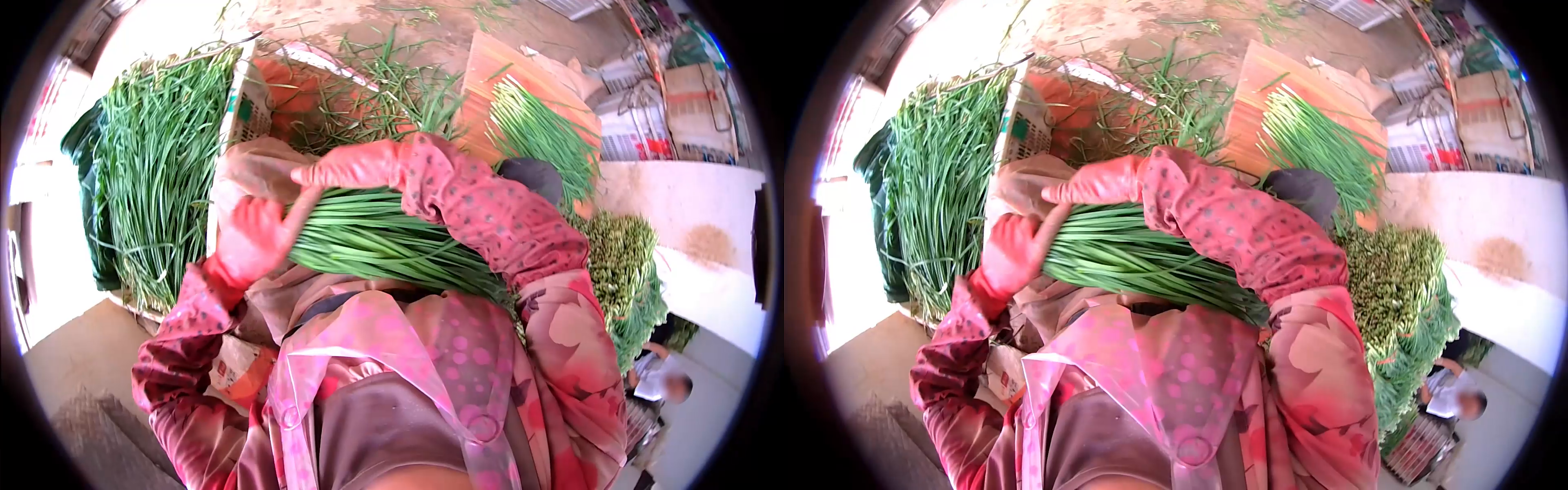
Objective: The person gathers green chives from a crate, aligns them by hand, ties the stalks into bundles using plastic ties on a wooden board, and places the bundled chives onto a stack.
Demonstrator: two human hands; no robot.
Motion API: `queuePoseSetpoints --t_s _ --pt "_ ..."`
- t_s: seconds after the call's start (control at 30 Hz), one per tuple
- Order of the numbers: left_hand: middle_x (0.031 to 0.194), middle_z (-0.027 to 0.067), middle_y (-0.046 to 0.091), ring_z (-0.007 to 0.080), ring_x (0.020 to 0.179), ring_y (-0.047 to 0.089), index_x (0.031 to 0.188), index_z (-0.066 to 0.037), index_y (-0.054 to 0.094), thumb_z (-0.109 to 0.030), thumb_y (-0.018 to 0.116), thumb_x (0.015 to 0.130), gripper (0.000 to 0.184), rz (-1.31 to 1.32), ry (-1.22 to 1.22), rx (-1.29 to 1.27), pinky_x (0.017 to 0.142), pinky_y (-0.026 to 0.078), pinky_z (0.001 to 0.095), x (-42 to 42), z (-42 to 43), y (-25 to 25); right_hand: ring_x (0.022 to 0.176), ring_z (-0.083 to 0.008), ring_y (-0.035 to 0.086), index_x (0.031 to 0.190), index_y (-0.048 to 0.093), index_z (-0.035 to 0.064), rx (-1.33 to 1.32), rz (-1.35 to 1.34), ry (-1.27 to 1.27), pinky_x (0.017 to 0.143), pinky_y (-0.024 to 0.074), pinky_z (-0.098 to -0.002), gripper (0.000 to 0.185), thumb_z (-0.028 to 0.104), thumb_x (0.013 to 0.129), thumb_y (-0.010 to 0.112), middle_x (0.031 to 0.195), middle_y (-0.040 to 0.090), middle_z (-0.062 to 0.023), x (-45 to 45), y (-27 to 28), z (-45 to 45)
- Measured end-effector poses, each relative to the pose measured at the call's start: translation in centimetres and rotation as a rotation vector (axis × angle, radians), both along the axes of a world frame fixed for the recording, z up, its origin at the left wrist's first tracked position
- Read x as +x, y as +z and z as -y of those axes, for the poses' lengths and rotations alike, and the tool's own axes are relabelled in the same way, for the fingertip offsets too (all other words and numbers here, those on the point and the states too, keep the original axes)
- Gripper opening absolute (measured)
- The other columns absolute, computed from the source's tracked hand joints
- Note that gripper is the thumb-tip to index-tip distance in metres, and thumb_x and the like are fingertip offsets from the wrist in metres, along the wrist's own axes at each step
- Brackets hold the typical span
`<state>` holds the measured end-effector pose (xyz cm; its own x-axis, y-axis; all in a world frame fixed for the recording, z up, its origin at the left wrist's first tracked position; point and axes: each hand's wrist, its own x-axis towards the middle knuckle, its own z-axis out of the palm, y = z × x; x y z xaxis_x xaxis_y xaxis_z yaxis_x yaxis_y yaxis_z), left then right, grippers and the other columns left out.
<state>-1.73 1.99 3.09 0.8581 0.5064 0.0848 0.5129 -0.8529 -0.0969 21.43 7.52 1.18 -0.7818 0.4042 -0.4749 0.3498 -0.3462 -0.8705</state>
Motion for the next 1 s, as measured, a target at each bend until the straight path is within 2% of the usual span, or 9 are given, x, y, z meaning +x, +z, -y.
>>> queuePoseSetpoints --t_s 0.13,0.23,0.4,0.53,0.67,0.7,0.8,0.87,1.0 --pt "0.075 0.0075 0.05 0.0234 0.066 0.053 0.142 0.003 0.035 -0.012 0.055 0.077 0.07 -0.043 -0.01 0.003 0.062 0.045 0.038 -3.7 -0.3 -1.1 0.097 -0.0139 0.063 0.124 0.058 0.0035 -0.574 -0.385 -0.112 0.086 0.0509 -0.0301 0.059 0.053 0.093 0.05 0.111 0.066 -0.0075 -0.3 0.1 4.9" --pt "0.079 0.0101 0.051 0.0259 0.068 0.053 0.142 0.008 0.028 -0.013 0.064 0.066 0.087 -0.055 -0.068 -0.055 0.062 0.045 0.0398 -3.5 -1.2 -1.8 0.098 -0.0177 0.062 0.124 0.054 0.0019 -0.009 -0.052 -0.076 0.087 0.0496 -0.0328 0.069 0.055 0.081 0.067 0.11 0.065 -0.0103 -0.1 0.7 6.6" --pt "0.077 0.0161 0.055 0.0315 0.066 0.056 0.127 0.007 0.044 -0.012 0.06 0.072 0.061 -0.073 -0.251 -0.167 0.056 0.045 0.0439 0.1 -4.2 1.1 0.113 -0.0334 0.058 0.138 0.033 -0.0003 0.484 0.203 -0.211 0.096 0.0454 -0.0398 0.109 0.056 0.059 0.082 0.122 0.058 -0.0204 1.5 1.8 10.8" --pt "0.073 0.0168 0.057 0.0348 0.067 0.059 0.111 0.002 0.055 -0.017 0.059 0.073 0.042 -0.203 -0.321 -0.361 0.059 0.047 0.0447 5.5 -6.2 3.8 0.103 -0.0331 0.061 0.14 0.032 0.004 0.305 0.407 -0.286 0.089 0.0484 -0.0384 0.098 0.039 0.064 0.081 0.114 0.062 -0.0176 3.8 4.1 12.5" --pt "0.074 0.0155 0.062 0.034 0.067 0.062 0.101 -0.006 0.055 -0.025 0.061 0.078 0.031 -0.036 -0.452 -0.493 0.055 0.048 0.0427 13.9 -7.1 7.4 0.097 -0.0161 0.06 0.121 0.055 0.0015 0.041 0.057 -0.353 0.087 0.0488 -0.0312 0.06 0.027 0.072 0.078 0.109 0.065 -0.0093 12.5 5.6 12.1" --pt "0.085 0.0165 0.064 0.035 0.075 0.064 0.116 -0.007 0.057 -0.03 0.066 0.078 0.045 -0.103 -0.411 -0.619 0.063 0.051 0.0401 16.8 -7.0 8.5 0.096 -0.0137 0.06 0.123 0.054 0.0015 0.009 0.065 -0.356 0.086 0.05 -0.0303 0.059 0.025 0.075 0.079 0.111 0.065 -0.008 15.5 7.2 12.6" --pt "0.088 0.0166 0.065 0.0323 0.076 0.066 0.111 -0.006 0.059 -0.023 0.065 0.078 0.038 -0.017 -0.52 -0.691 0.063 0.051 0.0398 24.2 -5.5 9.6 0.096 -0.0146 0.061 0.125 0.053 -0.0005 -0.25 -0.028 -0.429 0.084 0.0512 -0.0306 0.059 0.028 0.08 0.077 0.11 0.065 -0.008 23.7 11.1 16.2" --pt "0.084 0.0125 0.066 0.0233 0.071 0.066 0.108 -0.004 0.06 -0.013 0.064 0.075 0.035 -0.348 -0.464 -1.244 0.062 0.051 0.0371 29.0 -4.5 10.0 0.096 -0.015 0.06 0.126 0.052 -0.0013 -0.289 -0.041 -0.448 0.085 0.0506 -0.0305 0.059 0.029 0.082 0.075 0.11 0.065 -0.008 27.5 11.9 19.0" --pt "0.08 0.0084 0.066 0.0155 0.063 0.062 0.106 -0.002 0.061 -0.008 0.065 0.073 0.035 -0.825 -0.201 -1.659 0.055 0.052 0.0312 34.3 -1.6 3.0 0.097 -0.0242 0.064 0.123 0.055 0.0008 0.187 0.632 -0.705 0.086 0.0494 -0.0355 0.063 0.043 0.08 0.072 0.109 0.066 -0.0146 32.7 8.6 24.3"
